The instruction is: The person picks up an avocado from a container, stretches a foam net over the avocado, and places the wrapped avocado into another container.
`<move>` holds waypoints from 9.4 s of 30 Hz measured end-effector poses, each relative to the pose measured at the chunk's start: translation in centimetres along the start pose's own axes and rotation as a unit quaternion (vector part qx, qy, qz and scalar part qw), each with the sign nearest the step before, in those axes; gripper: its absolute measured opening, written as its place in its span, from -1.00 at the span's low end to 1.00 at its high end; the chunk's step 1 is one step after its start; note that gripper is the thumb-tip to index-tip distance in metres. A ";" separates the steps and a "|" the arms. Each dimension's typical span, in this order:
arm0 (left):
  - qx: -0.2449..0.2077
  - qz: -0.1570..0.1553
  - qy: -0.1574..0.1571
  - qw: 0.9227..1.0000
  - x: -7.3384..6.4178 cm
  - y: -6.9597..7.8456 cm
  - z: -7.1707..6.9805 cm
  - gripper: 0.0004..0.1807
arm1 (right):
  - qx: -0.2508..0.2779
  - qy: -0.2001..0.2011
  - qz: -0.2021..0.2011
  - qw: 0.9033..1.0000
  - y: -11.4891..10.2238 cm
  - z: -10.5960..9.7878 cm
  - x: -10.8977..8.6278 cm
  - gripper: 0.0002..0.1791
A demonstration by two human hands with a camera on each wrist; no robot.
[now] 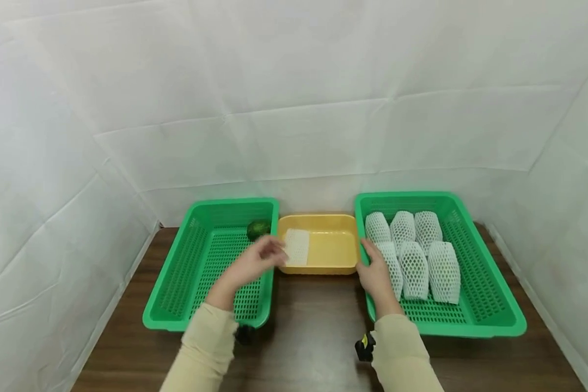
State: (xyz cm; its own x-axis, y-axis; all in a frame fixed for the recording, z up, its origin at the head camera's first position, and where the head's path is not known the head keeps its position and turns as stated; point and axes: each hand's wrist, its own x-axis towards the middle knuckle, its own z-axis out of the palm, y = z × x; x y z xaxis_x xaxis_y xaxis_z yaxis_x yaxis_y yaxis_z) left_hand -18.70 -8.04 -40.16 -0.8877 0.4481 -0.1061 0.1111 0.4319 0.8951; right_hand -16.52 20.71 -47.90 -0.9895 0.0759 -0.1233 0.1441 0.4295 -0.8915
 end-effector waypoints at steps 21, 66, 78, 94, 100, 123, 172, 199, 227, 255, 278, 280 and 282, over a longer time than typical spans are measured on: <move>0.311 -0.139 -0.008 0.940 10.1 -8.9 -3.6 -0.32 | 0.023 0.044 0.003 0.999 0.9 0.6 0.2 -0.33; 0.287 -0.159 -0.062 0.943 5.7 -7.0 -5.5 0.06 | 0.041 0.033 0.036 0.998 0.9 0.5 0.4 -0.34; 0.300 -0.065 0.023 0.952 4.9 -3.8 -5.4 -0.40 | 0.043 0.021 0.036 0.998 1.1 0.3 0.2 -0.35; 0.222 0.031 0.061 0.973 2.0 2.4 -0.6 -0.36 | 0.047 0.012 0.034 0.998 1.0 0.4 0.3 -0.34; 0.194 0.007 0.070 0.979 1.4 2.4 1.6 -0.45 | 0.048 0.014 0.032 0.998 1.0 0.4 0.2 -0.33; 0.173 0.035 0.109 0.978 -0.6 1.8 7.1 -0.44 | 0.033 0.014 0.030 0.999 1.1 0.2 0.2 -0.34; 0.153 -0.034 0.110 0.981 0.7 -6.2 15.4 -0.46 | 0.048 0.023 0.036 0.998 1.0 0.3 0.0 -0.32; 0.204 -0.030 0.264 0.942 -1.8 -3.2 7.4 -0.28 | -0.025 0.093 -0.090 0.991 -3.2 2.3 0.5 -0.52; 0.278 -0.104 0.209 0.932 -1.6 -5.1 7.7 -0.46 | -0.270 -0.180 -0.011 0.946 -5.1 11.6 5.0 -0.52; 0.038 0.065 0.179 0.981 -1.8 -5.6 6.2 -0.33 | 0.109 -0.197 -0.107 0.969 -5.0 6.9 -2.4 -0.53; -0.075 0.066 0.101 0.990 -1.0 -3.6 6.3 -0.21 | 0.181 -0.109 -0.098 0.972 -4.6 6.6 -2.6 -0.63; -0.089 0.075 0.101 0.988 -1.1 -3.3 6.3 -0.35 | 0.126 -0.089 -0.106 0.982 -4.1 6.8 -2.5 -0.64; -0.109 0.069 0.103 0.986 -1.5 -2.8 6.2 -0.41 | 0.042 -0.077 -0.110 0.990 -3.5 7.1 -2.5 -0.62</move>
State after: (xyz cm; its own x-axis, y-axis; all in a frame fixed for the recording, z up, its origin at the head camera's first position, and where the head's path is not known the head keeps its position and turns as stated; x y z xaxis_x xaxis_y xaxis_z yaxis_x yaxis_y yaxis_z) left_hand -14.90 -5.03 -45.24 -0.9452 0.3130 0.0934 0.1582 0.1886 0.9692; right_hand -14.65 12.63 -47.56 -0.9883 -0.1516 0.0182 -0.0698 0.3428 -0.9368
